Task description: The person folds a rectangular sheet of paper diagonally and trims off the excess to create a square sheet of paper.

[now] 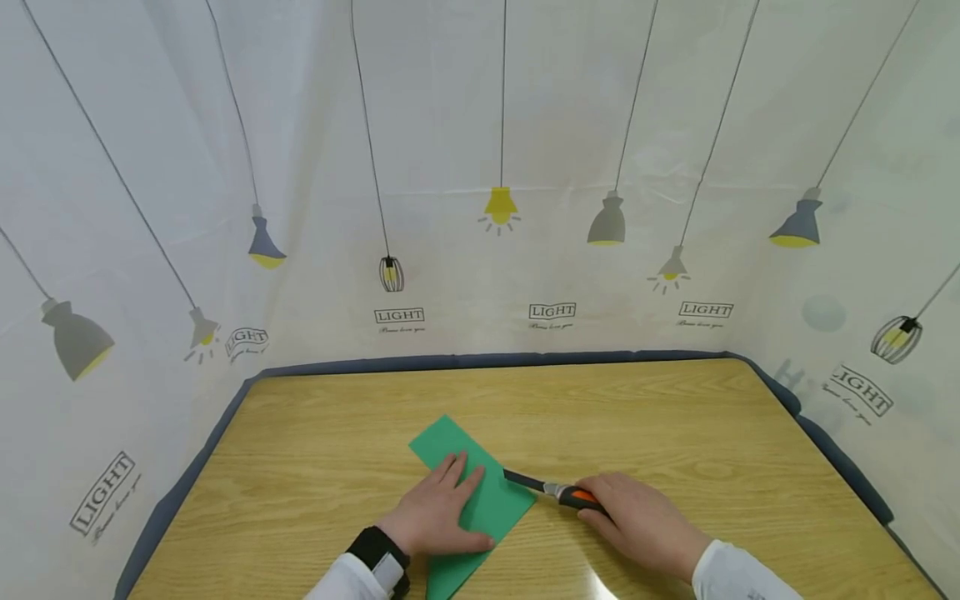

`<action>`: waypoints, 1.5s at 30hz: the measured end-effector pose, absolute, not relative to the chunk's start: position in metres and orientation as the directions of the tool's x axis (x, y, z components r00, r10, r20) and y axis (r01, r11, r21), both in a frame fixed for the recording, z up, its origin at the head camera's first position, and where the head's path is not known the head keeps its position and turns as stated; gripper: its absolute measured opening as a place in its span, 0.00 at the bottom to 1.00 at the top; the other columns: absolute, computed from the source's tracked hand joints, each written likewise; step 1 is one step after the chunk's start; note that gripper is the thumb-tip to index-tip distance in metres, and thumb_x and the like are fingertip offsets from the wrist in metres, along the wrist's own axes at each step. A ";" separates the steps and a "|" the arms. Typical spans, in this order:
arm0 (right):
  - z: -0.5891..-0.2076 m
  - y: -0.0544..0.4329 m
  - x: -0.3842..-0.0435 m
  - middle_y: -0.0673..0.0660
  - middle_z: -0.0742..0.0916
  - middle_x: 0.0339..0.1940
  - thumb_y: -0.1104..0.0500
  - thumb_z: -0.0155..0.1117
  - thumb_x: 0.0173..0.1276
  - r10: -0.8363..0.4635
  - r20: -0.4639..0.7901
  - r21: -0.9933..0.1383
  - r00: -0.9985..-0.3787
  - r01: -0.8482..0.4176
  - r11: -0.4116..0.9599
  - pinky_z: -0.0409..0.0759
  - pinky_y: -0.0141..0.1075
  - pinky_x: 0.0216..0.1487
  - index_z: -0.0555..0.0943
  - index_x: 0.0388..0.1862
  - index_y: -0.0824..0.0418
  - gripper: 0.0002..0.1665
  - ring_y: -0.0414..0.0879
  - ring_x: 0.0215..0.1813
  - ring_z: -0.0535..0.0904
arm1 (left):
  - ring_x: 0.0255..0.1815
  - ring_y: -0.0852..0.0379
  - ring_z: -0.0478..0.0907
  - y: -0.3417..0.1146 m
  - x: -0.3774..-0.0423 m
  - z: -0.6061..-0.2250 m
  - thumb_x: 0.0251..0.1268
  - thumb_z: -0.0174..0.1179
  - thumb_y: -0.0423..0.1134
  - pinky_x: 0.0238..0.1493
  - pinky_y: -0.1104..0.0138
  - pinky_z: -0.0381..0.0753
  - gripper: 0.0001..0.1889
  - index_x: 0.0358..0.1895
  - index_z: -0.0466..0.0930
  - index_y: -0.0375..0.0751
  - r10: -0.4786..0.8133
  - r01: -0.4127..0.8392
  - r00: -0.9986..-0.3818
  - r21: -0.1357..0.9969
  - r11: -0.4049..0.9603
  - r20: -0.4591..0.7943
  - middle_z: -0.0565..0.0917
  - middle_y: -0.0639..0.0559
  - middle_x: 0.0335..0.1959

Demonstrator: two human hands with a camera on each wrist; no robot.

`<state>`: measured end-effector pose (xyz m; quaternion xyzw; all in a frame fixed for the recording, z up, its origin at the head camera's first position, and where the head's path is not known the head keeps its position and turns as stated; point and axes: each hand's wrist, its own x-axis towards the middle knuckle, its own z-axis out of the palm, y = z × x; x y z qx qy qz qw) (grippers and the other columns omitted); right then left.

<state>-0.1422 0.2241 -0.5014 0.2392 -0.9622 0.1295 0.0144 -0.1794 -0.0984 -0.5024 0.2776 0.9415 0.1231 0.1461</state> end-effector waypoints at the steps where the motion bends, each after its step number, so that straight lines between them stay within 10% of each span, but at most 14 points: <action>1: -0.501 0.224 -0.142 0.42 0.83 0.47 0.40 0.56 0.72 -0.457 0.088 -0.241 -0.885 -0.464 0.852 0.79 0.36 0.40 0.76 0.57 0.45 0.20 0.35 0.45 0.79 | 0.79 0.39 0.49 -0.097 -0.179 -0.501 0.54 0.56 0.74 0.74 0.47 0.60 0.52 0.77 0.55 0.46 0.555 0.486 -0.806 0.305 0.819 -0.205 0.51 0.38 0.79; 45: -0.498 0.226 -0.138 0.43 0.83 0.47 0.38 0.54 0.73 -0.458 0.065 -0.244 -0.887 -0.459 0.854 0.79 0.36 0.40 0.76 0.61 0.48 0.24 0.35 0.44 0.79 | 0.71 0.36 0.65 -0.083 -0.177 -0.500 0.55 0.50 0.77 0.68 0.51 0.71 0.51 0.72 0.65 0.40 0.546 0.542 -0.829 0.063 0.838 -0.122 0.68 0.39 0.71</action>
